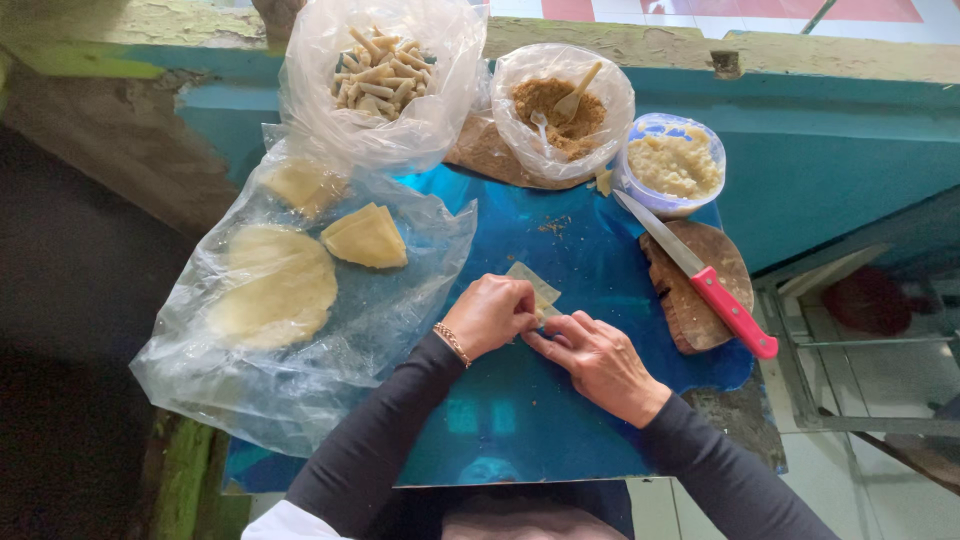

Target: The person folds thin dough wrappers around a spoonful of filling, pressing the edges together by hand and placing each finished filled pastry in a stack on the table. They take wrappers from a plastic-covered pile, scoop filling from a bowl, and repeat the folding cycle.

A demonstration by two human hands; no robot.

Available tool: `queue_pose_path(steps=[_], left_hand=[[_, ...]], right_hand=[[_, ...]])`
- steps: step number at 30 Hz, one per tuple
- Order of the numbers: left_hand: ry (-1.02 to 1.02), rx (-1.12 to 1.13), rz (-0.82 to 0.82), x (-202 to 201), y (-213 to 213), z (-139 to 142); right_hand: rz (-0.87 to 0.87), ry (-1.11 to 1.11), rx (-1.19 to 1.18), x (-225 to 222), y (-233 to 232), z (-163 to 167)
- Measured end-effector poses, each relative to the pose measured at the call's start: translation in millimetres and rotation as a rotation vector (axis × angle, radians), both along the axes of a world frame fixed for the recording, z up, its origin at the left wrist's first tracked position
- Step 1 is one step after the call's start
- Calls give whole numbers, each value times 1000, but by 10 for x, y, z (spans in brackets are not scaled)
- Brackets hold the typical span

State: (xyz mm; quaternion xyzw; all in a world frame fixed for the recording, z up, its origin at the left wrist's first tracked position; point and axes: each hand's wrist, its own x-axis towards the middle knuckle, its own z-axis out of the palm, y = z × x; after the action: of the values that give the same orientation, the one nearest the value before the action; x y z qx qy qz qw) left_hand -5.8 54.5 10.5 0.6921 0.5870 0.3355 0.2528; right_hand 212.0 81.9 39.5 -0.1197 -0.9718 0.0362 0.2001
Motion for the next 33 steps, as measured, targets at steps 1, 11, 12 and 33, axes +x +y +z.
queue_pose_path(steps=[1, 11, 12, 33], left_hand=[[1, 3, 5, 2, -6, 3], [8, 3, 28, -70, -9, 18], [11, 17, 17, -75, -3, 13], [365, 306, -6, -57, -119, 75]], right_hand=[[-4, -7, -3, 4, -2, 2], [-2, -14, -23, 8, 14, -19], [0, -10, -20, 9, 18, -22], [-1, 15, -12, -9, -6, -30]])
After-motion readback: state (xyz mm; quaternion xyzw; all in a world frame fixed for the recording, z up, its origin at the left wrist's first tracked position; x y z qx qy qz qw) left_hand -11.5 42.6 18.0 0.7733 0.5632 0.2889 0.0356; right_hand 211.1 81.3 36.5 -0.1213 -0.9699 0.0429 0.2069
